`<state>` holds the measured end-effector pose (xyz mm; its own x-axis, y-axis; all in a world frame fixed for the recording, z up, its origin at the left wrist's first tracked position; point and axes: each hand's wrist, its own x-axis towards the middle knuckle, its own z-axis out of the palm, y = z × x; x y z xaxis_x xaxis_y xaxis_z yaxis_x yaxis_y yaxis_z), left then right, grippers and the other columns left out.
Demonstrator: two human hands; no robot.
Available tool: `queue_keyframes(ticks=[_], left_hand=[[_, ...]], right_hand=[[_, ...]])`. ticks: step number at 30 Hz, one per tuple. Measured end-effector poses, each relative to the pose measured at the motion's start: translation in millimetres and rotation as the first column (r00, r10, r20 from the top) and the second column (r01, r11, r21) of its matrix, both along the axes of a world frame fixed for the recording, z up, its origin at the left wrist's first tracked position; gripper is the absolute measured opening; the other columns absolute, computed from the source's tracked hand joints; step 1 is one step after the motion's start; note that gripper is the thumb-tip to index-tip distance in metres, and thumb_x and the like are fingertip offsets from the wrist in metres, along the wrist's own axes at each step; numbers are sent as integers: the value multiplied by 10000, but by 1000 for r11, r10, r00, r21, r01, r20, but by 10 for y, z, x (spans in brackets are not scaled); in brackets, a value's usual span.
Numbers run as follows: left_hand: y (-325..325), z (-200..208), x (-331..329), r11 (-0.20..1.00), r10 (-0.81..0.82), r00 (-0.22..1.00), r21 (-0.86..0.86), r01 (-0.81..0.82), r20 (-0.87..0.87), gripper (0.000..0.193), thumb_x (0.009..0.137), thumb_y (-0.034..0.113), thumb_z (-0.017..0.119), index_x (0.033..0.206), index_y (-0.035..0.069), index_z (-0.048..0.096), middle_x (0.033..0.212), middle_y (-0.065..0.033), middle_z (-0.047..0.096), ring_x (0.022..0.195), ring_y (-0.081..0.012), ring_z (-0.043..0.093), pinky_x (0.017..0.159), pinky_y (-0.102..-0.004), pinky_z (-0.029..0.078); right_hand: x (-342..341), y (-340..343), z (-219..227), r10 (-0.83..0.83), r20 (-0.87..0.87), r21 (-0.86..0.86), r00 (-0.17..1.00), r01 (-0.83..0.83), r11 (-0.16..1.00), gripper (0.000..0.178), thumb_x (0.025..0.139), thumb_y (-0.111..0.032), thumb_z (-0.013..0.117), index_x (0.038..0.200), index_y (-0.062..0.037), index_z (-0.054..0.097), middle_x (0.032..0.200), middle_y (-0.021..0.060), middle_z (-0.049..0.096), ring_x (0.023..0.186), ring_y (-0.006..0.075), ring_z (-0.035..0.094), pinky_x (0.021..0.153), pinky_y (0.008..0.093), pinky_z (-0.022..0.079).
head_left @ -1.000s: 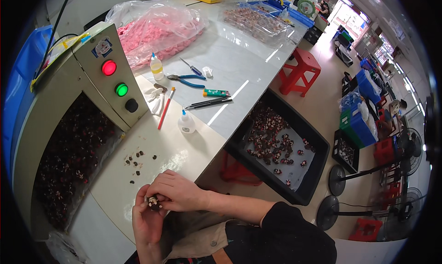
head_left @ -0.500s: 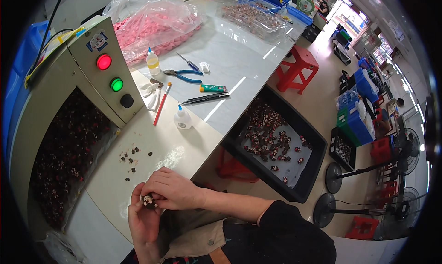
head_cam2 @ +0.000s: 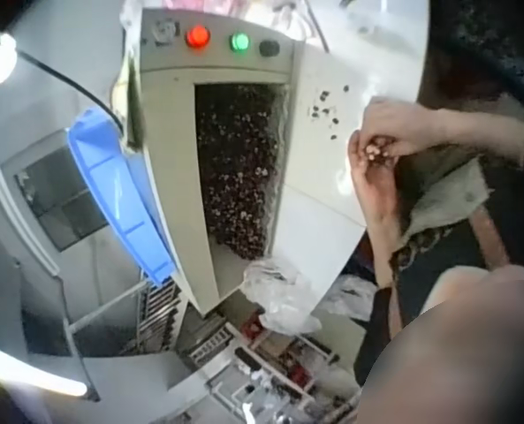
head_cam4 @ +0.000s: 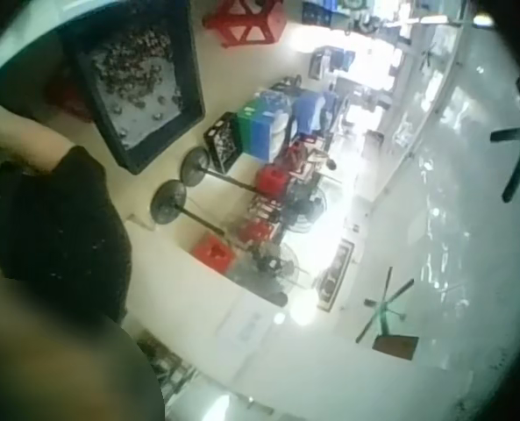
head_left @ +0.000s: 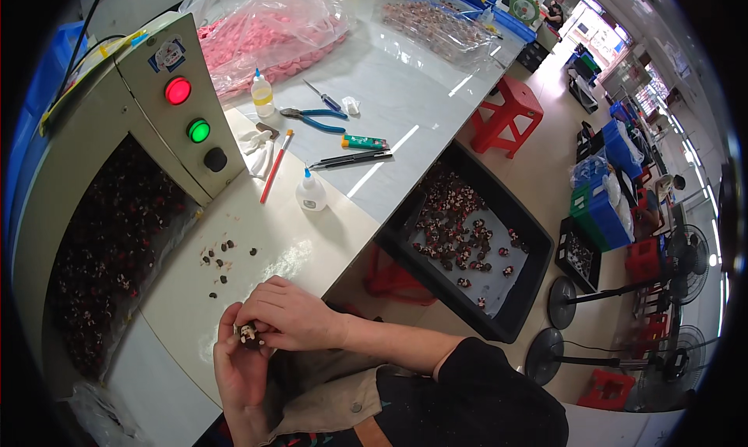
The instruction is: Assembling small toy figures by gluing components together at a factory workbench.
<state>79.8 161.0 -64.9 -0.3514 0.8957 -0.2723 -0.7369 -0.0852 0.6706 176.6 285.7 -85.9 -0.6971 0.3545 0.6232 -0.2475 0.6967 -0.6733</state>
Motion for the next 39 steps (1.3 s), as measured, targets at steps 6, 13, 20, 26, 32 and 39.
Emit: queue_keyframes(ticks=[6, 13, 20, 26, 32, 39], left_hand=[[1, -8, -2, 1000, 14, 1000, -2, -14, -1, 463, 859, 219, 440, 1287, 53, 384, 1170, -101, 494, 1048, -200, 508, 898, -366, 430], [-26, -13, -24, 1000, 22, 1000, -1, -22, 10, 458, 864, 208, 448, 1289, 50, 382, 1167, -105, 496, 1044, -207, 515, 891, -367, 440], [-34, -51, -31, 1000, 9, 1000, 8, -9, -15, 471, 862, 244, 433, 1293, 58, 400, 1191, -92, 496, 1065, -199, 509, 896, -357, 436], [-14, -63, -30, 1000, -7, 1000, 20, 7, -7, 485, 857, 242, 433, 1304, 56, 396, 1217, -90, 480, 1104, -201, 483, 936, -362, 412], [20, -85, -10, 999, -16, 1000, 46, 16, 3, 485, 860, 242, 448, 1303, 52, 390, 1203, -91, 486, 1093, -196, 484, 927, -356, 414], [-31, -132, -3, 998, -11, 999, 54, 13, -50, 496, 866, 259, 434, 1310, 48, 371, 1222, -98, 459, 1113, -198, 463, 935, -355, 398]], right_hand=[[6, 5, 0, 11, 34, -13, 999, -10, 1000, 337, 645, -37, 656, 957, -109, 550, 865, 24, 541, 850, 204, 544, 826, 338, 407], [-41, -17, 10, 13, 39, -10, 999, -12, 1000, 333, 628, -32, 648, 933, -108, 539, 848, 30, 536, 833, 216, 541, 812, 335, 408], [-37, -14, 10, 20, 11, -5, 1000, -20, 1000, 320, 627, -47, 653, 913, -101, 521, 842, 38, 526, 827, 226, 529, 803, 339, 402], [-18, 0, -20, 0, 23, -1, 1000, 0, 1000, 334, 645, -44, 660, 954, -110, 550, 856, 20, 536, 854, 197, 544, 824, 338, 409], [41, 35, -7, -19, -18, 13, 1000, 19, 1000, 359, 615, -57, 675, 945, -110, 543, 853, 18, 528, 855, 197, 537, 802, 338, 403], [30, 6, -37, -1, -66, -13, 998, 1, 1000, 325, 618, -60, 653, 912, -165, 563, 817, -13, 527, 854, 183, 523, 789, 317, 377]])
